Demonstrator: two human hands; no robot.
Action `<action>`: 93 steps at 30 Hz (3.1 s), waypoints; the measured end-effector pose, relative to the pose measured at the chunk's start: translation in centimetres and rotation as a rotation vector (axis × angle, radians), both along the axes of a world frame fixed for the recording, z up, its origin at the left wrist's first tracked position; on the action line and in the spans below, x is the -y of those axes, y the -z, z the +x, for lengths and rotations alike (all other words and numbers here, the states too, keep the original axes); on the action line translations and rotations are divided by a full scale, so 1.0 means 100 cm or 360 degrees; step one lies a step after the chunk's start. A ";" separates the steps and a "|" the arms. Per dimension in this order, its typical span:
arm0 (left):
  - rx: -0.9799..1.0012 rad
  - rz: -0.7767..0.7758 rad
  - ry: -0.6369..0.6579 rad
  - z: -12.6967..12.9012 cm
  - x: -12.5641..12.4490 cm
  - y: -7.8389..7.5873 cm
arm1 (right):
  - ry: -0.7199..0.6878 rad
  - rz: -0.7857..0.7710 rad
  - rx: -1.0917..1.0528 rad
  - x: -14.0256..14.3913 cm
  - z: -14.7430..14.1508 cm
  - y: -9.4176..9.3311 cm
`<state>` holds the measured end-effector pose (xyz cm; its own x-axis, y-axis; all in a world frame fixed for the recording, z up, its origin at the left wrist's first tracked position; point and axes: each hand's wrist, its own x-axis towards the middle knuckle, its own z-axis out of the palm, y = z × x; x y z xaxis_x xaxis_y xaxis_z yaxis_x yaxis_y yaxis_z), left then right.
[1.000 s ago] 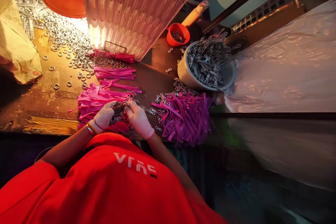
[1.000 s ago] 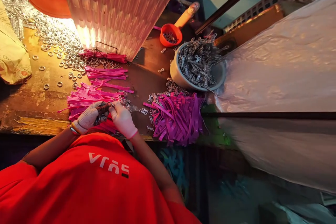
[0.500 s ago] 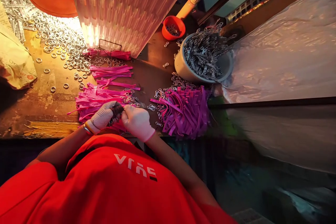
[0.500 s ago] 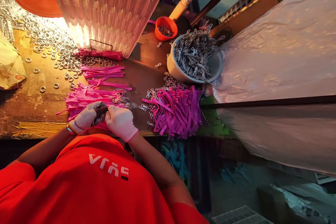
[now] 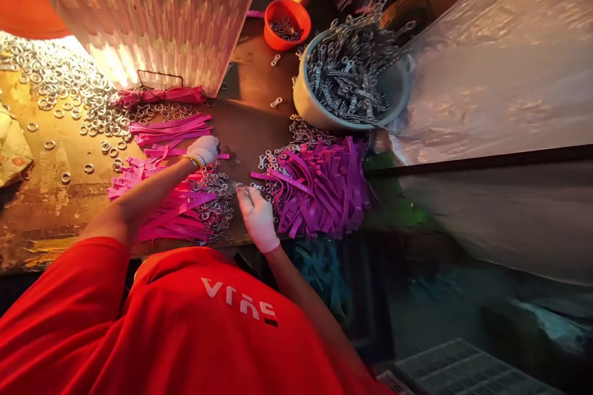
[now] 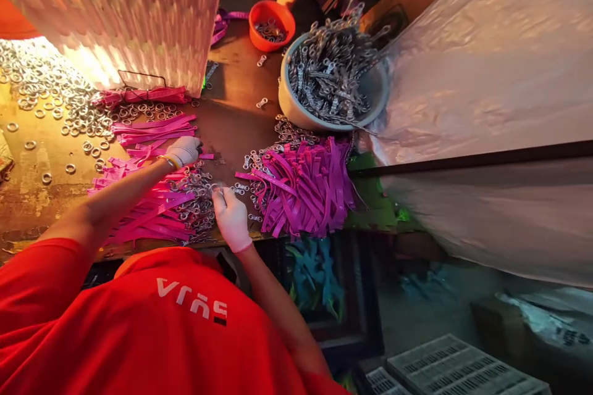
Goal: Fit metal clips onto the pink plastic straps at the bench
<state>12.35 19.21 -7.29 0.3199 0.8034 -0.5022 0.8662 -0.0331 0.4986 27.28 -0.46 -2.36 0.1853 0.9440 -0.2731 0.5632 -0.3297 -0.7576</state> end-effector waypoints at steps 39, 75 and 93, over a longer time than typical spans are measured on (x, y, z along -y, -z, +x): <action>0.0866 -0.0066 -0.0818 -0.079 0.169 -0.079 | -0.1499 -0.0108 0.0734 -0.064 -0.051 -0.060; 0.1745 -0.1168 -0.1253 -0.052 0.152 -0.079 | -0.0688 -0.0469 0.1654 -0.160 0.101 0.108; 0.1839 -0.1137 -0.1036 -0.045 0.164 -0.092 | -0.0507 -0.0070 0.0394 -0.127 0.074 0.054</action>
<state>7.81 2.80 1.86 0.4958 0.6586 -0.5661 -0.2360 0.7295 0.6420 34.66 12.23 -7.81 -0.0493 0.9531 -0.2986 0.8061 -0.1385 -0.5753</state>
